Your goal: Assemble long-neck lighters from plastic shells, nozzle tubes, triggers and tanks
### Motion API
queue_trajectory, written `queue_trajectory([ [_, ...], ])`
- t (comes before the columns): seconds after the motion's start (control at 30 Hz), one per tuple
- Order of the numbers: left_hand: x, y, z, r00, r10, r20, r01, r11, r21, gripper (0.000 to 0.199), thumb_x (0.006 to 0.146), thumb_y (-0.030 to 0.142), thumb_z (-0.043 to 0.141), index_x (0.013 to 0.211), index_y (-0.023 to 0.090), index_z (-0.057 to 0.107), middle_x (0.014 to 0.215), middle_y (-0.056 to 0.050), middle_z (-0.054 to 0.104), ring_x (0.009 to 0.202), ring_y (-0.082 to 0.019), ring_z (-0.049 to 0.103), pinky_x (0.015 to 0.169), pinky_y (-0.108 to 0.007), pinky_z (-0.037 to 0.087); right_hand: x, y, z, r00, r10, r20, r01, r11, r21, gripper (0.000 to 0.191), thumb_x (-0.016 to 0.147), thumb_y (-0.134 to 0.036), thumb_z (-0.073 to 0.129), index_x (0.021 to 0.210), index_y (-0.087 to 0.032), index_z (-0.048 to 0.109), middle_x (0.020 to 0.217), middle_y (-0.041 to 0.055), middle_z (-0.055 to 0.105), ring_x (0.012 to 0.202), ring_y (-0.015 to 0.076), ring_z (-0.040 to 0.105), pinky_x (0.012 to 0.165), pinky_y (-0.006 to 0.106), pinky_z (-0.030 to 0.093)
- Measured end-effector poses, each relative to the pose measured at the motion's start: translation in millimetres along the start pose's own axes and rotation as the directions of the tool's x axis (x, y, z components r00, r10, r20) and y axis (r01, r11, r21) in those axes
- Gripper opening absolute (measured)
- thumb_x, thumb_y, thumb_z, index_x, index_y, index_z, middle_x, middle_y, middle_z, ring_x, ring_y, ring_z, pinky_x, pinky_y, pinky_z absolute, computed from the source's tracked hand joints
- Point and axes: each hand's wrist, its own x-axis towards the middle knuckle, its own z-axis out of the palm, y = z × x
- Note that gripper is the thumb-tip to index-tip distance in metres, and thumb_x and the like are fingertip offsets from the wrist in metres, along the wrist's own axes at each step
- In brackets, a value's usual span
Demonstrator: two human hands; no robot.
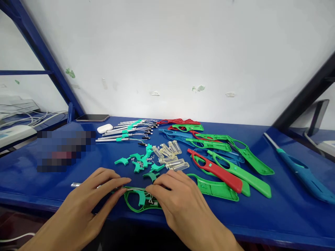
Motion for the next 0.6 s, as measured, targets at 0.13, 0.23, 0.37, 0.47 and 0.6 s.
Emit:
queue_trajectory([
  [0.13, 10, 5, 10.1, 0.997, 0.027, 0.072, -0.015, 0.986, -0.164, 0.028, 0.110, 0.015, 0.052, 0.129, 0.031, 0.064, 0.114, 0.000, 0.060, 0.103, -0.016, 0.060, 0.088, -0.027, 0.052, 1, -2, -2, 1.000, -0.005, 0.003, 0.005, 1.000, -0.006, 0.031, 0.104, -0.008, 0.058, 0.123, -0.030, 0.070, 0.103, -0.0008, 0.074, 0.090, 0.0198, 0.064, 0.081, 0.035, 0.051],
  [0.23, 16, 7, 14.9, 0.991, 0.043, 0.125, -0.015, 0.976, -0.219, 0.025, 0.110, 0.014, 0.051, 0.119, 0.030, 0.069, 0.111, 0.000, 0.061, 0.103, -0.017, 0.060, 0.087, -0.028, 0.051, 1, -1, -1, 1.000, -0.023, -0.021, 0.023, 1.000, -0.013, 0.029, 0.104, -0.009, 0.059, 0.122, -0.029, 0.069, 0.103, -0.0017, 0.075, 0.090, 0.0191, 0.064, 0.082, 0.035, 0.050],
  [0.37, 22, 9, 18.3, 0.987, 0.040, 0.159, -0.001, 0.971, -0.238, 0.021, 0.110, 0.015, 0.053, 0.110, 0.027, 0.070, 0.108, -0.001, 0.063, 0.099, -0.018, 0.061, 0.086, -0.031, 0.052, 3, -1, 2, 0.996, -0.024, -0.082, 0.025, 1.000, 0.006, 0.023, 0.104, -0.010, 0.061, 0.118, -0.026, 0.070, 0.099, -0.0009, 0.076, 0.087, 0.0181, 0.064, 0.079, 0.033, 0.051],
  [0.47, 24, 10, 21.6, 0.990, 0.036, 0.139, 0.001, 0.967, -0.254, 0.024, 0.110, 0.014, 0.050, 0.107, 0.026, 0.071, 0.103, -0.001, 0.063, 0.095, -0.018, 0.061, 0.082, -0.031, 0.052, 6, -4, -1, 0.991, -0.012, -0.133, 0.016, 0.999, 0.031, 0.016, 0.105, -0.016, 0.062, 0.115, -0.025, 0.072, 0.096, -0.0007, 0.077, 0.086, 0.0177, 0.067, 0.079, 0.032, 0.053],
  [0.6, 25, 10, 26.1, 0.995, 0.026, 0.098, -0.001, 0.970, -0.241, 0.023, 0.111, 0.017, 0.049, 0.105, 0.024, 0.070, 0.102, -0.002, 0.064, 0.093, -0.019, 0.062, 0.080, -0.031, 0.052, 8, 4, -22, 0.969, -0.007, -0.247, -0.005, 0.999, -0.049, 0.015, 0.107, -0.019, 0.060, 0.111, -0.024, 0.074, 0.101, 0.0005, 0.081, 0.089, 0.0177, 0.074, 0.087, 0.034, 0.057],
])
